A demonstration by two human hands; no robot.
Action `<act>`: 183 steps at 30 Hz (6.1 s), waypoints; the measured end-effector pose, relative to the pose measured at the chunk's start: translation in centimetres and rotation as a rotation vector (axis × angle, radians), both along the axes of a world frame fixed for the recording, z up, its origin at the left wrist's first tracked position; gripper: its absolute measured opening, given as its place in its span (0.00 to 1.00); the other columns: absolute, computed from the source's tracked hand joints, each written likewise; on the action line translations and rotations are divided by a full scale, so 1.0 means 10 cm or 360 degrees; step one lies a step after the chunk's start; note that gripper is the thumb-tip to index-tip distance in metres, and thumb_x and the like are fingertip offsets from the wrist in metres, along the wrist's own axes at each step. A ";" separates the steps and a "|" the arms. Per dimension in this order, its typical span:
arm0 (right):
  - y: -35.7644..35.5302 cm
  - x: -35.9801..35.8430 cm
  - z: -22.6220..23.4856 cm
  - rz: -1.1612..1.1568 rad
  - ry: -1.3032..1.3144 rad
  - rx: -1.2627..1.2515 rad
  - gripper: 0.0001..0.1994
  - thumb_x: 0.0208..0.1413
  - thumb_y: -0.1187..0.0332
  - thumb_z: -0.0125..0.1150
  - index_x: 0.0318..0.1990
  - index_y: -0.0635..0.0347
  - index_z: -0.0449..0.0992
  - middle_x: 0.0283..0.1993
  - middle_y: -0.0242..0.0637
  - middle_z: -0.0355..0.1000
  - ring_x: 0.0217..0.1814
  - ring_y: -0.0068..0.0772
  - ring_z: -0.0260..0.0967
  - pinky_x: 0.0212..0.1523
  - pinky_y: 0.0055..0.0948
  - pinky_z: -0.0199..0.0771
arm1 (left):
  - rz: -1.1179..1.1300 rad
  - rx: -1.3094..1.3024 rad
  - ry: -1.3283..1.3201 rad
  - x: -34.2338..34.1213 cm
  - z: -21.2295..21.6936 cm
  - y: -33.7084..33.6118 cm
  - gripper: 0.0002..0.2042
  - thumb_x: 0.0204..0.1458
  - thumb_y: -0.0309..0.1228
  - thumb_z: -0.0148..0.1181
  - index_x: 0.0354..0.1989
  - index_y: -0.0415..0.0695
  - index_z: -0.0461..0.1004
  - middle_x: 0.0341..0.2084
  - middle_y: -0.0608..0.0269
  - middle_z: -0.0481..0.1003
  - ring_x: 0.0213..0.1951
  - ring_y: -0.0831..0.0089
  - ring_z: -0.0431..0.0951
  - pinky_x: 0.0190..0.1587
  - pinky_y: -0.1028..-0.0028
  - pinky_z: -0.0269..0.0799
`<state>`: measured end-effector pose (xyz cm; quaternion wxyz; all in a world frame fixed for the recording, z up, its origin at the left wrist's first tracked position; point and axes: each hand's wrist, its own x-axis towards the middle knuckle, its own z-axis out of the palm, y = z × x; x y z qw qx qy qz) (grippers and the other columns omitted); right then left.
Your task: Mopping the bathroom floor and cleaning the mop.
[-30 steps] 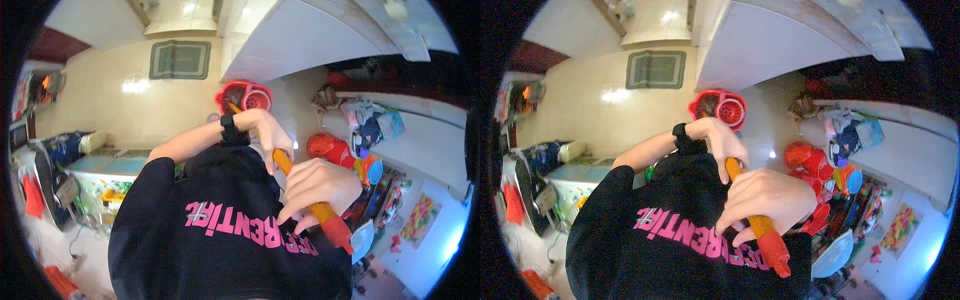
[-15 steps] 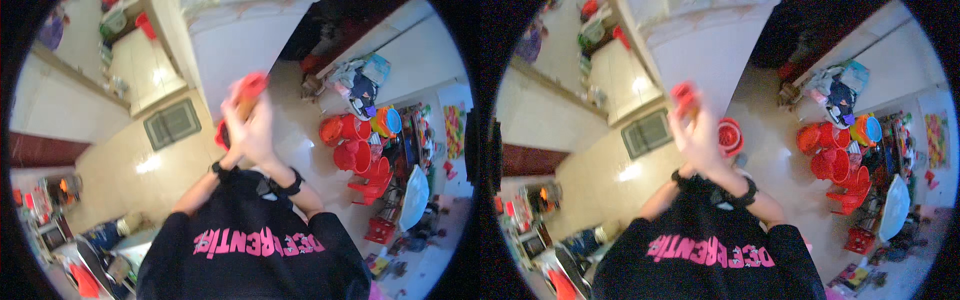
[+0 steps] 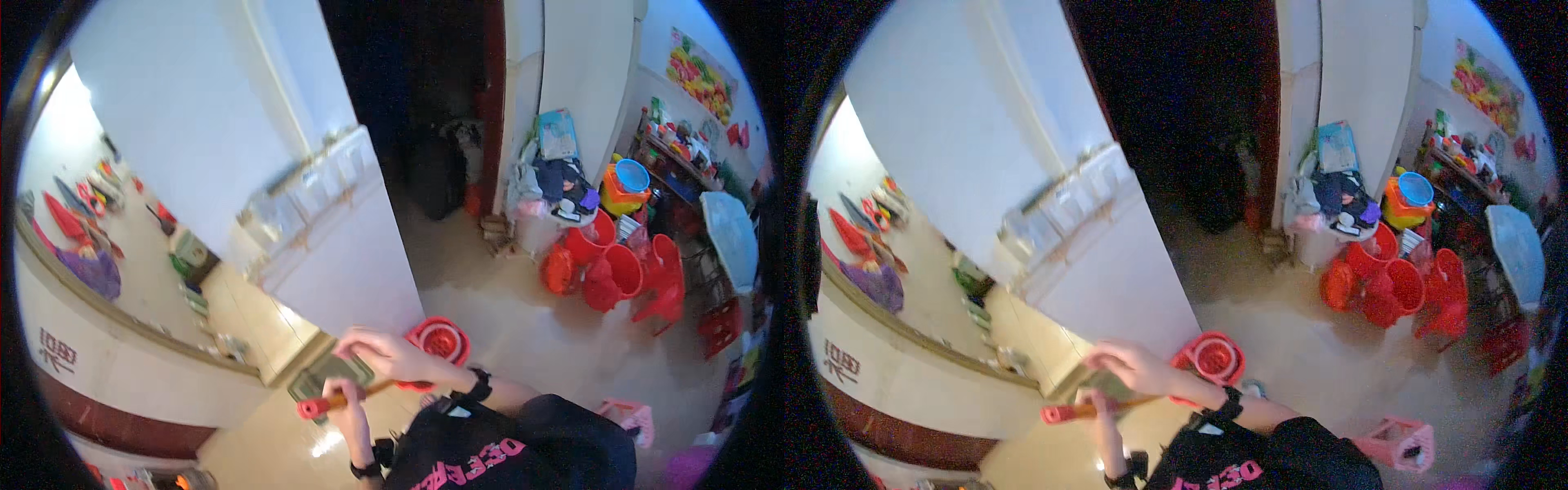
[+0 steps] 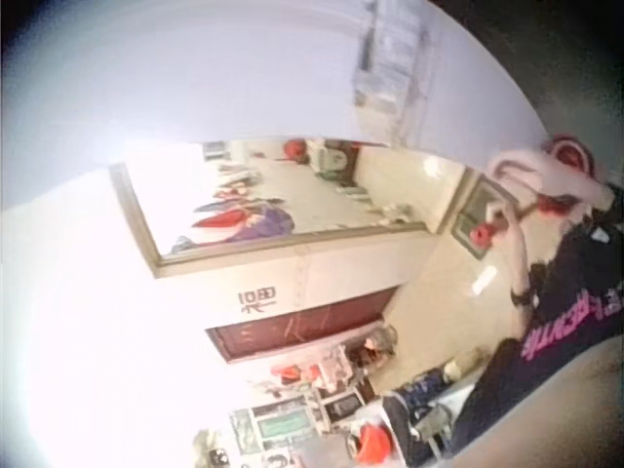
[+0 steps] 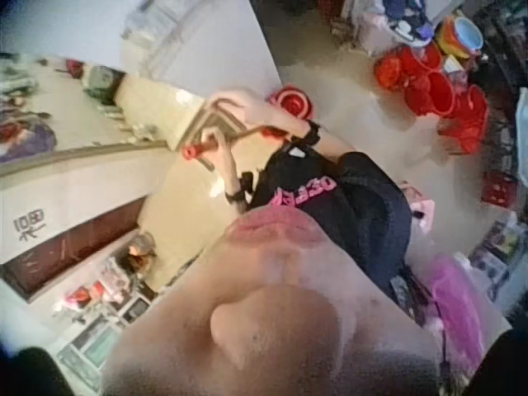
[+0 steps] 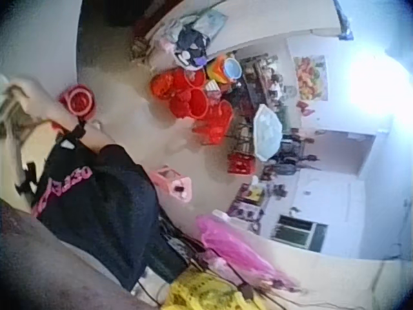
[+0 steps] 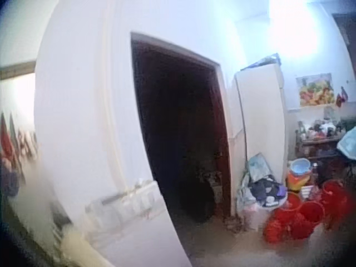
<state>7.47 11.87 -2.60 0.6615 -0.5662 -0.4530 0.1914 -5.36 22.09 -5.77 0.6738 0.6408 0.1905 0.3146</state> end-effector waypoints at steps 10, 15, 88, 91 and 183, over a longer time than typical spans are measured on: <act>-0.10 0.36 -0.90 0.1035 -0.0599 -0.0528 0.27 0.44 0.60 0.71 0.52 0.61 0.71 0.47 0.44 0.73 0.51 0.40 0.70 0.50 0.41 0.69 | -0.0616 0.0114 -0.0297 0.32 0.63 -0.33 0.16 0.51 0.27 0.60 0.13 0.42 0.65 0.10 0.68 0.64 0.14 0.76 0.63 0.20 0.77 0.58; 0.03 0.44 -1.22 0.1779 -0.0104 -0.0232 0.20 0.48 0.59 0.67 0.45 0.62 0.75 0.35 0.45 0.78 0.29 0.43 0.76 0.32 0.37 0.74 | -0.2131 0.0400 0.0061 0.74 1.00 -0.21 0.17 0.39 0.41 0.73 0.30 0.40 0.80 0.14 0.66 0.74 0.15 0.76 0.72 0.21 0.77 0.66; 0.33 -0.36 -0.48 -0.1131 0.0929 0.0108 0.10 0.61 0.68 0.58 0.44 0.60 0.65 0.36 0.27 0.63 0.41 0.18 0.60 0.47 0.22 0.60 | -0.0229 0.0566 0.0437 0.66 -1.36 -0.40 0.30 0.53 0.28 0.55 0.64 0.39 0.52 0.58 0.43 0.60 0.62 0.56 0.58 0.65 0.63 0.52; 0.28 -0.41 -0.32 -0.0920 0.0722 0.0126 0.08 0.60 0.70 0.58 0.43 0.63 0.69 0.34 0.26 0.66 0.41 0.17 0.62 0.48 0.21 0.63 | 0.0347 0.0369 0.0122 0.81 -1.34 -0.65 0.22 0.49 0.29 0.57 0.51 0.33 0.64 0.42 0.42 0.70 0.46 0.56 0.72 0.49 0.59 0.66; 0.22 0.44 -0.06 -0.0864 0.0293 0.0238 0.07 0.56 0.67 0.60 0.31 0.60 0.75 0.16 0.21 0.58 0.15 0.18 0.54 0.19 0.21 0.55 | 0.0997 0.0365 0.0378 1.60 -1.36 -1.21 0.17 0.52 0.35 0.64 0.46 0.37 0.72 0.43 0.60 0.76 0.44 0.72 0.74 0.48 0.70 0.70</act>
